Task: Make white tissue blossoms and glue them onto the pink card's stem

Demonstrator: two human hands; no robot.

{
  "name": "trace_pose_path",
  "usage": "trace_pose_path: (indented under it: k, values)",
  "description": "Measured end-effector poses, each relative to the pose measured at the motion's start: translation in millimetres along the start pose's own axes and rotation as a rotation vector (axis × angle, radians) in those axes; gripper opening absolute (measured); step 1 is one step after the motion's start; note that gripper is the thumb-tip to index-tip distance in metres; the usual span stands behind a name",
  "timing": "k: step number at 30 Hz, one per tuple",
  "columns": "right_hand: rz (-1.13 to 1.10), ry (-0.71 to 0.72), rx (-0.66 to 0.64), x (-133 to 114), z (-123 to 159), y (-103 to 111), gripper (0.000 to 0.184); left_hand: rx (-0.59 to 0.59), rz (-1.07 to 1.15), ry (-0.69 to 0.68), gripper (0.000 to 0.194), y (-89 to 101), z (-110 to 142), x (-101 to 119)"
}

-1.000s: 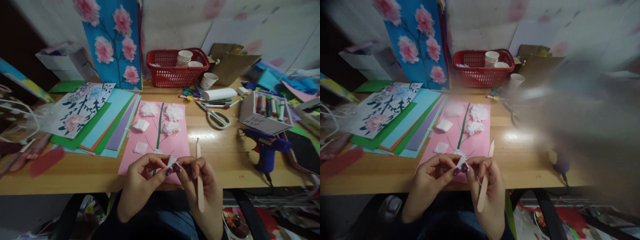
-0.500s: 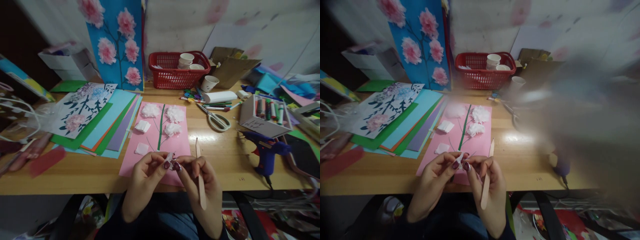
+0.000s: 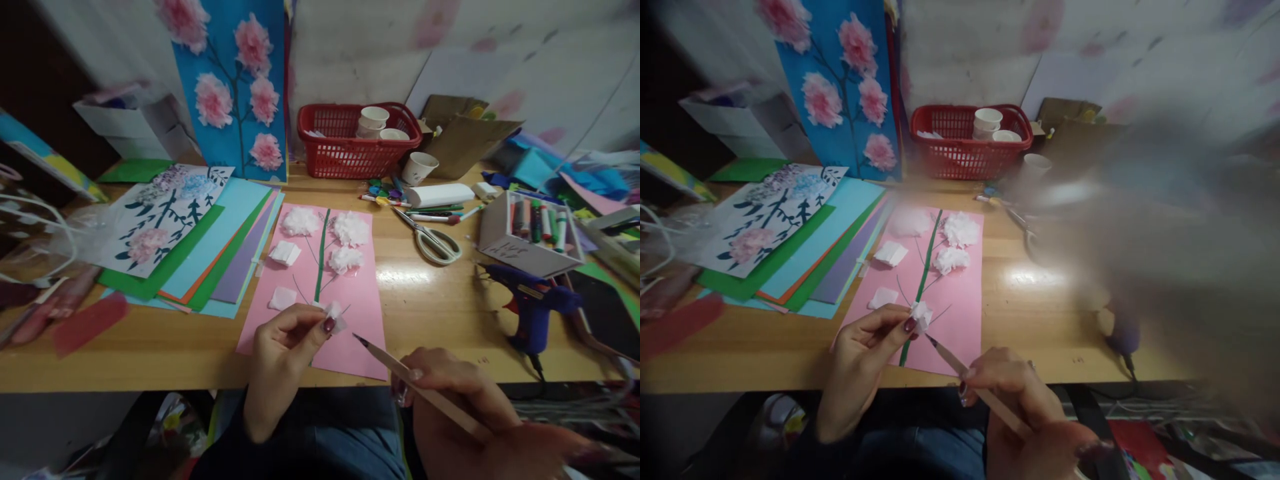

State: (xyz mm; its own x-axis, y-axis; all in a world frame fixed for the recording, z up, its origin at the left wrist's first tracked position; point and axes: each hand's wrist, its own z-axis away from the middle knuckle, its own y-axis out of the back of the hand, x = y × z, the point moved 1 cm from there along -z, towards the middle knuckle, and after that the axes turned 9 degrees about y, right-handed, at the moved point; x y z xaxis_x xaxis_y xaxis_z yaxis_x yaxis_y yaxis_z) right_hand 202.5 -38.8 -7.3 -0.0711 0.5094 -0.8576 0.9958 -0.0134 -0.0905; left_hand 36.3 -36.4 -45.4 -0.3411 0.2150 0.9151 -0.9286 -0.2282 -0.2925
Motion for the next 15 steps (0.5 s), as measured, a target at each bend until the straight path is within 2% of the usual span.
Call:
trace_pose_path:
  k: [3, 9, 15]
  values:
    - [-0.027, 0.012, -0.123, 4.2, 2.8, 2.7, 0.067, 0.011, -0.044, -0.041, 0.008, -2.2, 3.4, 2.3]
    - [0.028, 0.028, -0.006, 16.1, 12.4, -0.7, 0.061, -0.019, 0.025, 0.020, 0.010, -1.3, 8.6, 3.5]
    - [0.061, 0.024, 0.113, 13.4, 13.0, -8.2, 0.039, -0.016, 0.157, 0.127, 0.013, -1.0, 7.7, 4.0]
